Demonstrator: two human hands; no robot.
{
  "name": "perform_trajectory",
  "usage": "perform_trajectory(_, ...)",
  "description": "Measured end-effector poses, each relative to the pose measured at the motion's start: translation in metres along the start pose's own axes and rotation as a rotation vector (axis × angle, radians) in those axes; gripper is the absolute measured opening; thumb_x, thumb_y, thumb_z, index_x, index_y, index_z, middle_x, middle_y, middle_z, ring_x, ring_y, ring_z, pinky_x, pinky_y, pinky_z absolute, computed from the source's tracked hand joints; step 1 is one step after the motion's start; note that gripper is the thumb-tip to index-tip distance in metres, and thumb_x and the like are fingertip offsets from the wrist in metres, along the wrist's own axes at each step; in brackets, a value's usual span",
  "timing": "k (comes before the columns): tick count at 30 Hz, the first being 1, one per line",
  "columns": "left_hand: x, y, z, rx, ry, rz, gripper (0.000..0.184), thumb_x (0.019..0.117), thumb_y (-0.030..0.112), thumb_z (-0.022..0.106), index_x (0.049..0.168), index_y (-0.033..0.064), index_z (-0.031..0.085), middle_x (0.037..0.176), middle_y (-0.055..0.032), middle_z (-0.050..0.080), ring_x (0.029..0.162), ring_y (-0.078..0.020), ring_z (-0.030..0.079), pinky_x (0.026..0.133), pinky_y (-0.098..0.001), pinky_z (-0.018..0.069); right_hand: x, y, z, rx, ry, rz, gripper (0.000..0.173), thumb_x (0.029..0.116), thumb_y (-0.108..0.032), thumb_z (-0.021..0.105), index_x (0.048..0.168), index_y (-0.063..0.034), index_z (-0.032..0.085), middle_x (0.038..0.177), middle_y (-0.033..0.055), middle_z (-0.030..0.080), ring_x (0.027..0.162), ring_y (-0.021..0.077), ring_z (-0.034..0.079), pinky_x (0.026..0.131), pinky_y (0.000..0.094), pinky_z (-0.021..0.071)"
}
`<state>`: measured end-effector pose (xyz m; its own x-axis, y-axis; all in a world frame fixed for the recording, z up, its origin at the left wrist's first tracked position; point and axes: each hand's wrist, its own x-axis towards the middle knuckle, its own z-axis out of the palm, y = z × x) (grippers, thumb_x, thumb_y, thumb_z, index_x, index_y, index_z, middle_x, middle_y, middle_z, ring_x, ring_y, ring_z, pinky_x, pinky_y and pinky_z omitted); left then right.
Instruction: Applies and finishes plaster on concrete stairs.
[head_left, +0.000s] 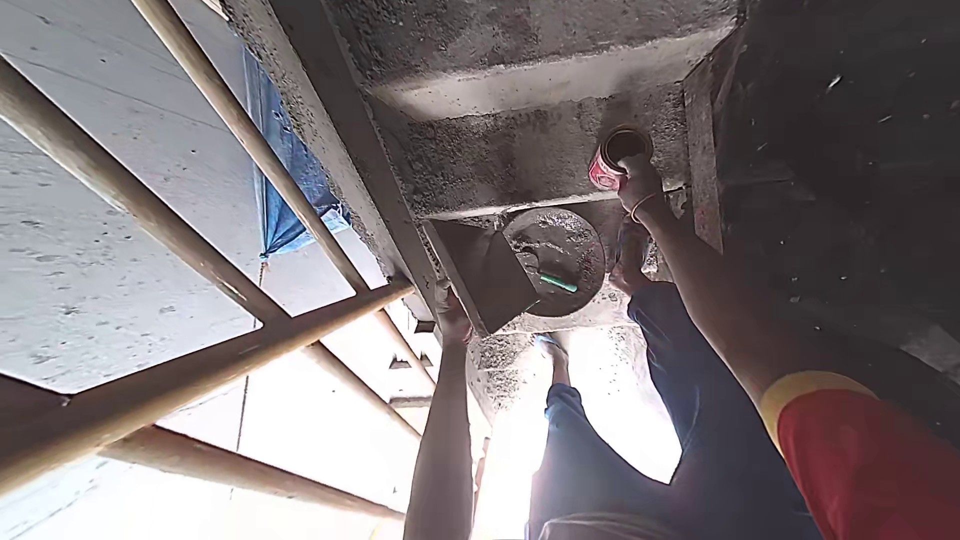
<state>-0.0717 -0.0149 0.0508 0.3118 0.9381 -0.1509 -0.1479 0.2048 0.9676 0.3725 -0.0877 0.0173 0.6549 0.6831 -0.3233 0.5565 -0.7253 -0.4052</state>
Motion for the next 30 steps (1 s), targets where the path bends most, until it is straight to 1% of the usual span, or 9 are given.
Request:
perform_trajectory(4,-0.025,0.007,-0.005,-0.103,0.145,-0.129,0.036,0.1082,0.034,0.042,0.133,0.0104,0.053,0.112,-0.0049,0.071,0.102,-0.0135,0.069,0.090,-0.0379,0.0597,0.014,-0.012,0.001,0.013,0.087,0.049,0.036,0.0983,-0.012,0.059,0.133,-0.0051,0.064,0.138,0.0224,0.058,0.126,0.0400,0.060,0.103,0.0589,0.0503)
perform_trajectory(7,-0.044,0.003,-0.010,-0.154,0.187,-0.110,0.040,0.1036,0.044,0.054,0.129,0.0134,0.060,0.111,-0.0057,0.072,0.100,-0.0160,0.071,0.086,-0.0406,0.0613,0.016,-0.011,0.006,-0.006,0.054,0.060,0.034,0.0983,-0.014,0.061,0.131,-0.0052,0.066,0.137,0.0227,0.059,0.127,0.0405,0.059,0.104,0.0604,0.0487)
perform_trajectory(9,-0.059,-0.002,-0.013,-0.171,0.191,-0.081,0.045,0.0966,0.036,0.066,0.133,0.0115,0.056,0.115,-0.0061,0.071,0.103,-0.0165,0.069,0.089,-0.0415,0.0601,0.012,-0.014,0.009,-0.003,0.054,0.037,0.036,0.0975,-0.013,0.061,0.133,-0.0051,0.065,0.140,0.0208,0.059,0.131,0.0389,0.057,0.108,0.0587,0.0475)
perform_trajectory(12,-0.079,-0.003,0.003,-0.131,0.344,-0.234,0.040,0.1030,0.014,0.048,0.142,0.0049,0.044,0.123,-0.0096,0.065,0.111,-0.0144,0.064,0.095,-0.0376,0.0563,-0.006,-0.025,-0.002,0.046,0.172,-0.021,0.056,0.0944,-0.011,0.065,0.149,-0.0105,0.053,0.153,0.0173,0.051,0.143,0.0364,0.047,0.115,0.0582,0.0420)
perform_trajectory(15,-0.089,0.015,0.028,-0.019,0.433,-0.318,0.059,0.0911,-0.009,0.060,0.146,-0.0042,0.039,0.130,-0.0150,0.060,0.116,-0.0142,0.060,0.101,-0.0349,0.0517,-0.058,-0.036,-0.008,0.196,0.304,-0.063,0.054,0.0985,-0.017,0.063,0.151,-0.0107,0.050,0.149,0.0206,0.053,0.140,0.0344,0.049,0.117,0.0507,0.0409)
perform_trajectory(19,-0.093,-0.013,0.048,-0.465,0.451,-0.095,0.061,0.0855,0.009,0.072,0.141,0.0104,0.045,0.123,-0.0116,0.065,0.112,-0.0237,0.064,0.095,-0.0515,0.0543,-0.178,-0.041,0.014,0.820,0.159,0.414,0.046,0.1078,-0.024,0.054,0.148,-0.0043,0.045,0.127,0.0194,0.061,0.096,0.0242,0.068,0.080,0.0408,0.0599)
perform_trajectory(21,-0.094,-0.016,0.064,-0.621,0.463,-0.088,0.060,0.0812,0.009,0.077,0.134,0.0127,0.050,0.116,-0.0111,0.068,0.105,-0.0247,0.067,0.092,-0.0514,0.0555,-0.231,-0.031,0.049,1.056,0.002,0.587,0.044,0.1069,-0.030,0.055,0.145,-0.0089,0.048,0.121,0.0147,0.063,0.094,0.0250,0.069,0.077,0.0441,0.0605)
perform_trajectory(27,-0.146,-0.001,0.097,-0.865,0.383,-0.264,0.032,0.0907,0.011,0.063,0.123,0.0081,0.059,0.108,-0.0106,0.069,0.100,-0.0239,0.067,0.091,-0.0504,0.0546,-0.333,-0.067,0.089,1.428,-0.443,0.356,0.062,0.1077,-0.046,0.044,0.156,-0.0085,0.032,0.150,0.0136,0.052,0.136,0.0264,0.055,0.111,0.0487,0.0484)
perform_trajectory(30,-0.177,0.005,0.106,-0.969,0.384,-0.328,0.026,0.0955,-0.001,0.048,0.120,0.0039,0.054,0.109,-0.0097,0.067,0.102,-0.0219,0.065,0.092,-0.0478,0.0550,-0.339,-0.088,0.087,1.604,-0.333,0.163,0.030,0.1119,-0.021,0.032,0.132,-0.0068,0.047,0.124,0.0095,0.063,0.118,0.0188,0.061,0.104,0.0408,0.0526)
